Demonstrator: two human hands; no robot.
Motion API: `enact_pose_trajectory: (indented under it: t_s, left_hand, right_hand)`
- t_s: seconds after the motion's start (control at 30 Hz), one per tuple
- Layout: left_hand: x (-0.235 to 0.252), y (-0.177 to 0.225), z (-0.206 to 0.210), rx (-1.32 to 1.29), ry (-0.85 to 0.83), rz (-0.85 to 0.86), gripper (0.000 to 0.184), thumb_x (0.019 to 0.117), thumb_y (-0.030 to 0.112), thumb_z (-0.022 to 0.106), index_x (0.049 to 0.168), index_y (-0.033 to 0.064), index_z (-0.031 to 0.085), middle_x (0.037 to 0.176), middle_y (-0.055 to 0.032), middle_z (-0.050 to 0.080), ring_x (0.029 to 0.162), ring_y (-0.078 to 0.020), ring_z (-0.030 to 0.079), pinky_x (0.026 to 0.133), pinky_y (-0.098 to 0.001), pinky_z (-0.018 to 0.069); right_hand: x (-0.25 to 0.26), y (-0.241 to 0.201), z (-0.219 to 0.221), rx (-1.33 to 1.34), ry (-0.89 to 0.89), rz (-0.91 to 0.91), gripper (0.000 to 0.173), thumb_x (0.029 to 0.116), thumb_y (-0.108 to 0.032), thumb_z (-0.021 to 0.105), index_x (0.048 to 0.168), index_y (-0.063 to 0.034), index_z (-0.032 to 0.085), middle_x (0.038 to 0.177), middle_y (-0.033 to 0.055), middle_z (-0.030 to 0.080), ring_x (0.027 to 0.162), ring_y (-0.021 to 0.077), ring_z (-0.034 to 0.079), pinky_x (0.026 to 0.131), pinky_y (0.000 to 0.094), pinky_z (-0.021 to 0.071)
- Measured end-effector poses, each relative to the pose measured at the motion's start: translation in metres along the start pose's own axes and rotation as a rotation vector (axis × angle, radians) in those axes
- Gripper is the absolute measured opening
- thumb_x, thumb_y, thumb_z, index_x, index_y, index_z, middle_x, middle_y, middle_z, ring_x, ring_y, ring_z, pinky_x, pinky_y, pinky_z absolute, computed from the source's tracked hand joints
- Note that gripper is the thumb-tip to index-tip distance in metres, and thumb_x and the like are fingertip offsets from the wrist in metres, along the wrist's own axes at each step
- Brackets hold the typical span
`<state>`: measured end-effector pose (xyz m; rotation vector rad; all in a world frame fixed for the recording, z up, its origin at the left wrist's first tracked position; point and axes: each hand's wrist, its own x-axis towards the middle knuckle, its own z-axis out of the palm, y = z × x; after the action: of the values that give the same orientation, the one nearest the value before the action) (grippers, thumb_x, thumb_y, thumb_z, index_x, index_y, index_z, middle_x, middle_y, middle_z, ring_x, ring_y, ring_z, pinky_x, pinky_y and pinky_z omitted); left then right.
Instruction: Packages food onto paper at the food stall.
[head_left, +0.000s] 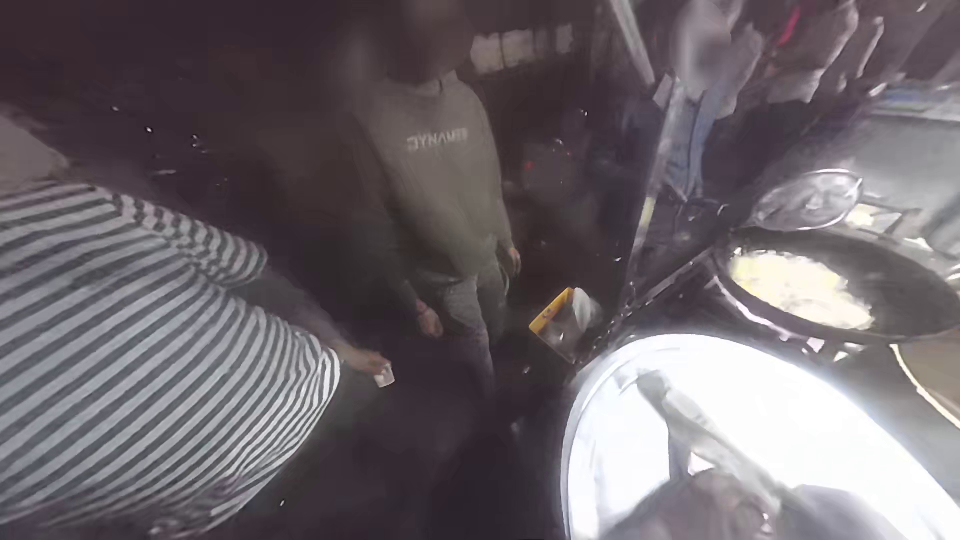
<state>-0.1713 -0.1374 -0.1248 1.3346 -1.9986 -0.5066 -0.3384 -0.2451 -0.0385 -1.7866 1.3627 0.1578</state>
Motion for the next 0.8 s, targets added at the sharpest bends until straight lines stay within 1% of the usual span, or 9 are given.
enact_pose_trajectory:
  t_s: [0.07, 0.17, 0.27, 0.33, 0.47, 0.53, 0.63, 0.73, 0.8]
  left_hand:
    - [0.002, 0.003, -0.004, 0.042, -0.029, 0.061, 0.021, 0.0952, 0.01, 0.064, 0.111, 0.0016, 0.075, 0.113, -0.0139, 0.073, 0.113, -0.0273, 0.067, 0.108, -0.0384, 0.0467]
    - [0.008, 0.002, -0.007, 0.077, -0.106, -0.084, 0.03, 0.0992, 0.021, 0.063, 0.125, 0.0078, 0.07, 0.127, -0.0074, 0.07, 0.123, -0.0195, 0.062, 0.112, -0.0326, 0.0431]
    - [-0.005, -0.029, 0.018, -0.184, 0.035, 0.024, 0.025, 0.0997, 0.017, 0.062, 0.118, 0.0033, 0.071, 0.119, -0.0122, 0.07, 0.11, -0.0228, 0.067, 0.103, -0.0346, 0.0511]
    - [-0.007, -0.032, 0.02, -0.147, 0.009, 0.029, 0.025, 0.095, 0.018, 0.067, 0.116, 0.0063, 0.074, 0.119, -0.0089, 0.071, 0.111, -0.0209, 0.067, 0.104, -0.0336, 0.0498]
    - [0.0, -0.014, -0.008, -0.117, -0.075, 0.07, 0.027, 0.0952, 0.014, 0.064, 0.115, -0.0011, 0.073, 0.119, -0.0165, 0.072, 0.118, -0.0301, 0.065, 0.111, -0.0381, 0.0441]
    - [0.004, -0.014, -0.016, -0.155, -0.126, 0.118, 0.027, 0.0969, 0.017, 0.063, 0.112, -0.0024, 0.073, 0.117, -0.0184, 0.072, 0.117, -0.0331, 0.066, 0.111, -0.041, 0.0439]
    - [0.008, -0.013, -0.017, -0.255, -0.186, 0.058, 0.031, 0.0997, 0.022, 0.059, 0.114, -0.0021, 0.072, 0.119, -0.0176, 0.071, 0.119, -0.0306, 0.064, 0.113, -0.041, 0.0429]
    - [0.012, -0.001, -0.033, -0.221, -0.274, -0.045, 0.028, 0.0976, 0.019, 0.063, 0.116, -0.0001, 0.072, 0.119, -0.0158, 0.071, 0.118, -0.0278, 0.064, 0.11, -0.0408, 0.0452]
    - [0.015, 0.007, -0.043, -0.226, -0.256, -0.025, 0.025, 0.0943, 0.015, 0.067, 0.112, -0.0011, 0.073, 0.111, -0.0168, 0.073, 0.11, -0.0291, 0.068, 0.103, -0.0424, 0.0498]
  right_hand:
    - [0.028, -0.02, -0.011, -0.027, 0.107, 0.04, 0.046, 0.1074, -0.034, 0.054, 0.125, 0.0067, 0.065, 0.116, 0.0269, 0.068, 0.104, 0.0347, 0.066, 0.096, 0.0521, 0.0499]
    - [0.112, -0.001, 0.002, 0.022, 0.203, -0.161, 0.04, 0.1021, -0.031, 0.061, 0.122, 0.0038, 0.067, 0.103, 0.0222, 0.071, 0.087, 0.0288, 0.069, 0.08, 0.0487, 0.0589]
    - [0.086, -0.055, 0.008, -0.031, 0.163, -0.177, 0.028, 0.1019, -0.016, 0.062, 0.111, 0.0098, 0.07, 0.094, 0.0233, 0.071, 0.078, 0.0253, 0.067, 0.074, 0.0417, 0.0574]
    - [0.052, -0.101, -0.023, -0.155, -0.139, -0.055, 0.029, 0.1064, -0.011, 0.053, 0.119, 0.0111, 0.065, 0.111, 0.0231, 0.069, 0.094, 0.0236, 0.065, 0.091, 0.0376, 0.0519]
    - [0.094, -0.043, -0.019, 0.094, -0.12, -0.565, 0.024, 0.1008, -0.003, 0.051, 0.09, 0.0153, 0.062, 0.07, 0.0156, 0.063, 0.056, 0.0124, 0.057, 0.053, 0.0286, 0.0488]
    - [0.085, -0.062, -0.006, 0.275, -0.036, -0.087, 0.022, 0.1077, -0.009, 0.041, 0.111, 0.0023, 0.06, 0.084, 0.0052, 0.06, 0.068, 0.0099, 0.056, 0.068, 0.0268, 0.0511]
    - [0.119, -0.021, 0.017, 0.598, -0.02, -0.27, 0.041, 0.0982, -0.022, 0.065, 0.132, -0.0005, 0.055, 0.107, 0.0065, 0.067, 0.089, 0.0112, 0.065, 0.079, 0.0315, 0.0571]
    - [0.109, -0.032, 0.019, 0.34, -0.046, -0.37, 0.076, 0.0708, -0.025, 0.091, 0.134, -0.0005, 0.055, 0.112, 0.0095, 0.07, 0.097, 0.0156, 0.068, 0.089, 0.0364, 0.0587]
    - [0.111, -0.018, 0.024, 0.242, -0.049, -0.49, 0.052, 0.0822, -0.018, 0.082, 0.131, -0.0055, 0.066, 0.112, 0.0063, 0.076, 0.099, 0.0158, 0.073, 0.092, 0.0392, 0.0601]
